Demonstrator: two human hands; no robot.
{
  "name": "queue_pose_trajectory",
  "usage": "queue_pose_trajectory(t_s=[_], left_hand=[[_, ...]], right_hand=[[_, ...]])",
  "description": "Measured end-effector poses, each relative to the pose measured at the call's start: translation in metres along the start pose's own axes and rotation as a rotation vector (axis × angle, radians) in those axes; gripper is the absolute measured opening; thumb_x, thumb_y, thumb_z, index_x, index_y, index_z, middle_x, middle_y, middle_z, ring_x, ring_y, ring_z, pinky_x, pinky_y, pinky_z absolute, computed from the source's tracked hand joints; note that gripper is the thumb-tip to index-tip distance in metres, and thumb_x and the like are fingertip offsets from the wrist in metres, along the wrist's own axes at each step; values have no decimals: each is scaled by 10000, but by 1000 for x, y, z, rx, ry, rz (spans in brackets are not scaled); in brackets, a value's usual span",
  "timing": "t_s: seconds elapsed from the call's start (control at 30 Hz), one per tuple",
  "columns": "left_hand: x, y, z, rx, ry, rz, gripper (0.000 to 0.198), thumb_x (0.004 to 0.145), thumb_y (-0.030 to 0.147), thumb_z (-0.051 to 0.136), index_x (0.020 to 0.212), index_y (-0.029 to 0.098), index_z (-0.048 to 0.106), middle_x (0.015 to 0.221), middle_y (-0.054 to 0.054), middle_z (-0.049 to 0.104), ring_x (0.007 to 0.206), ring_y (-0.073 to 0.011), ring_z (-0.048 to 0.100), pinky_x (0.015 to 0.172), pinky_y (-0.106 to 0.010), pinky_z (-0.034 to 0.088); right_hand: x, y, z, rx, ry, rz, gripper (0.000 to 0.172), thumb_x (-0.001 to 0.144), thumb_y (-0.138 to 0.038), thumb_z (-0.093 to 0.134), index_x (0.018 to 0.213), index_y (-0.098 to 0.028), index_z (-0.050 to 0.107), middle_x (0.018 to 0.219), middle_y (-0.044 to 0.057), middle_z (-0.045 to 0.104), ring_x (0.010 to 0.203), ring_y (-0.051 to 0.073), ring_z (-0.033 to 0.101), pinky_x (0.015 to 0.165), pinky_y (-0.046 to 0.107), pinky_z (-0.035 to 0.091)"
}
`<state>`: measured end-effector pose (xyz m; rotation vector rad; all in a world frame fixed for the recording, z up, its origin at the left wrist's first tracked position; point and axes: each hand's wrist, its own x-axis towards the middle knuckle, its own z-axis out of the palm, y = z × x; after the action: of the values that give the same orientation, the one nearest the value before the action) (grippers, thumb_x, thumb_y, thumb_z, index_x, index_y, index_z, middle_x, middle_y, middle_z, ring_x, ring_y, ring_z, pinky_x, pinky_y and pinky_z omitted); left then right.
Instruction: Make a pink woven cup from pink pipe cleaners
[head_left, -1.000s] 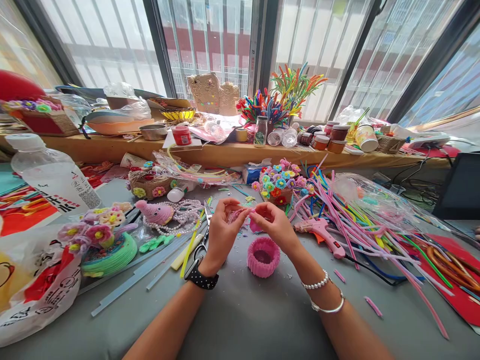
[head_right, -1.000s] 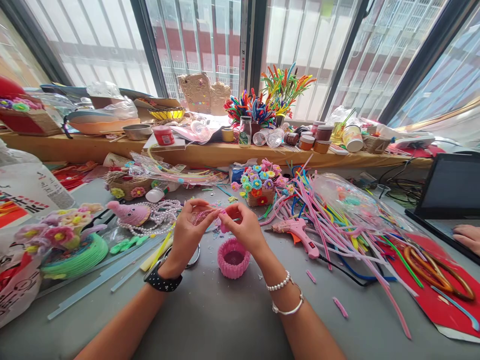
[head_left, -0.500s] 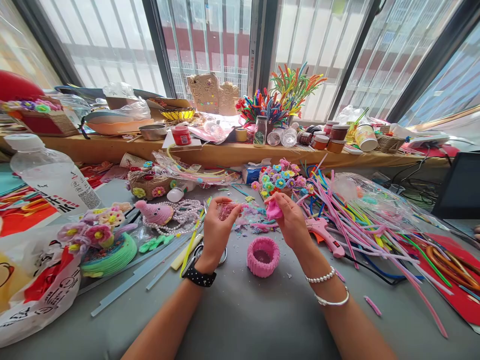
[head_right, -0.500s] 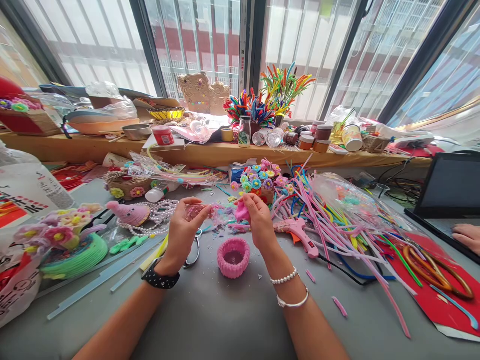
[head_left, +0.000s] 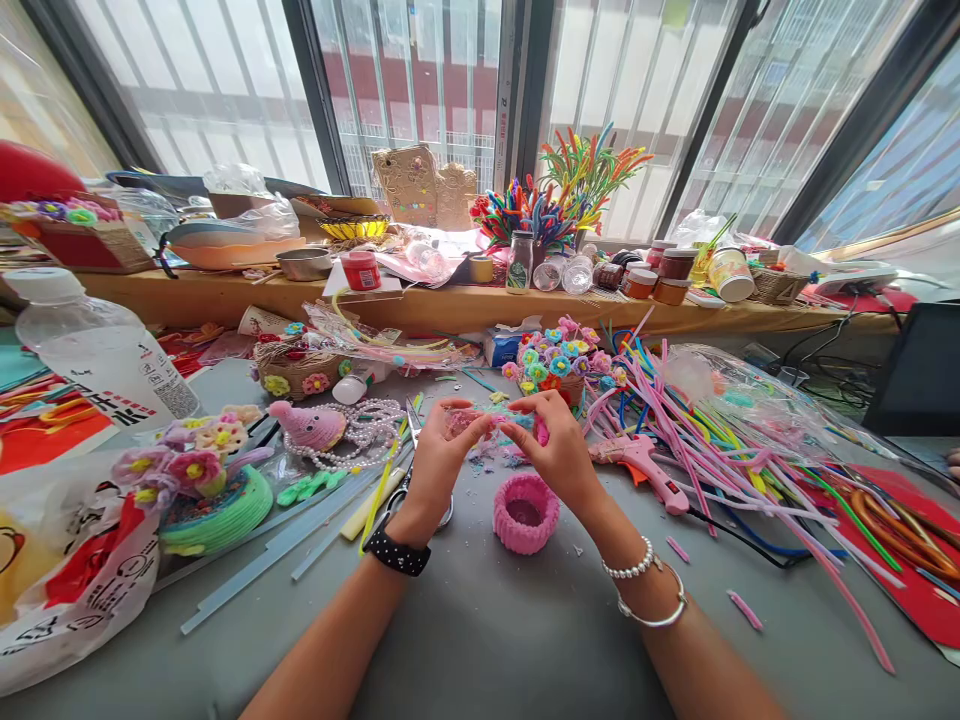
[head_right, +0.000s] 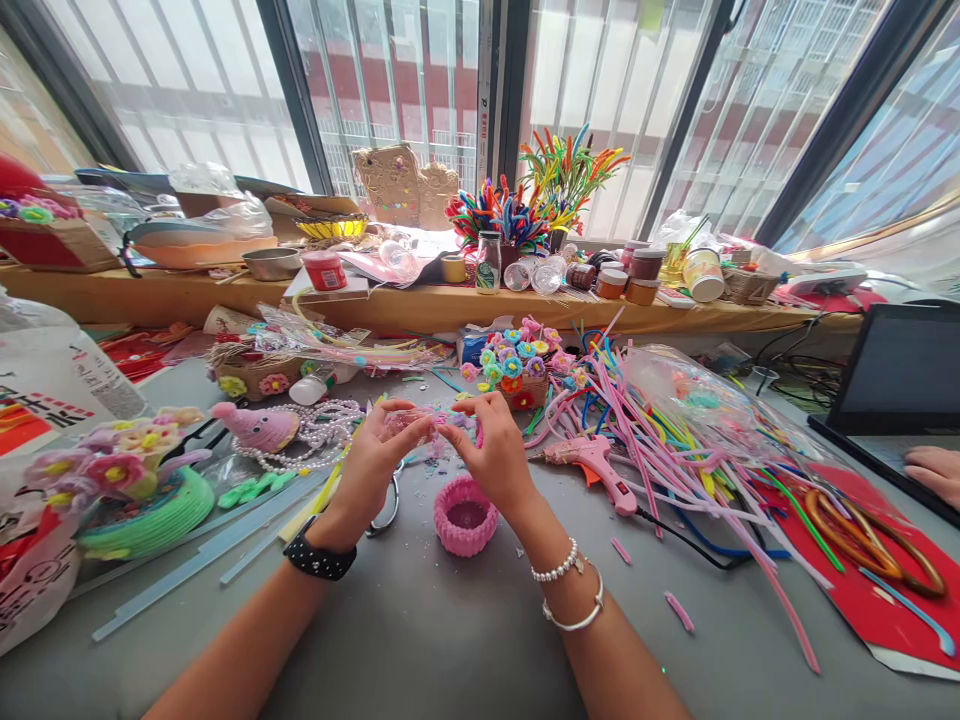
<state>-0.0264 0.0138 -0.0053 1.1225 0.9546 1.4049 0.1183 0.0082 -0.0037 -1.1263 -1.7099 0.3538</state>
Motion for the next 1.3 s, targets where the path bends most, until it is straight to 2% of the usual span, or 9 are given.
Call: queue_pose_trajectory(t_s=[0.1,0.23,0.33,0.47,0.7,1.07,1.3], left_hand=[[1,5,0,-104,-50,-130,374,612,260,723,877,183,471,730,22,645,671,-101,595,690,-243,438],[1,10,-3,-113,-138,-284,406,591,246,743,895,178,481,736,13,659,659,-93,598,672,-229,427],[2,10,-6,-118,-190,-327,399,616,232,731,927,176,487,759,-1,669,692,-93,601,702,-234,436],[3,9,-7,-141,-223,-335,358,650,219,710,926,179,486,790,-5,672,694,-83,603,713,-229,442],[2,11,-7,-172,-199,-343,398,602,183,741,879,189,456,714,15,670,659,-80,605,690,-220,444],[3,14,-11,-63,-297,-368,439,634,221,724,997,174,482,806,-44,694,734,-110,616,783,-274,430],[2,14,-11,-80,-306,-344,429,642,223,717,993,174,474,788,-34,681,739,-115,609,755,-259,417]], right_hand=[[2,4,-4,106,-69,97,168,768,-326,577,813,-168,613,859,57,552,843,172,531,781,290,400],[5,7,-12,320,-208,262,196,743,-361,591,734,-165,586,692,-7,534,645,116,476,619,239,375],[6,4,-15,427,-248,348,245,705,-399,616,697,-157,580,593,-39,472,546,84,391,515,219,310],[7,1,-17,465,-262,397,260,671,-401,644,679,-148,586,549,-54,425,499,64,319,461,214,241],[8,1,-18,466,-294,426,284,652,-424,651,676,-148,590,539,-57,418,479,58,287,442,216,213],[8,-1,-23,421,-346,356,269,676,-411,639,677,-145,599,575,-42,466,512,64,336,469,212,254],[8,1,-22,390,-363,339,224,702,-368,615,683,-145,603,593,-31,497,530,70,369,479,209,270]])
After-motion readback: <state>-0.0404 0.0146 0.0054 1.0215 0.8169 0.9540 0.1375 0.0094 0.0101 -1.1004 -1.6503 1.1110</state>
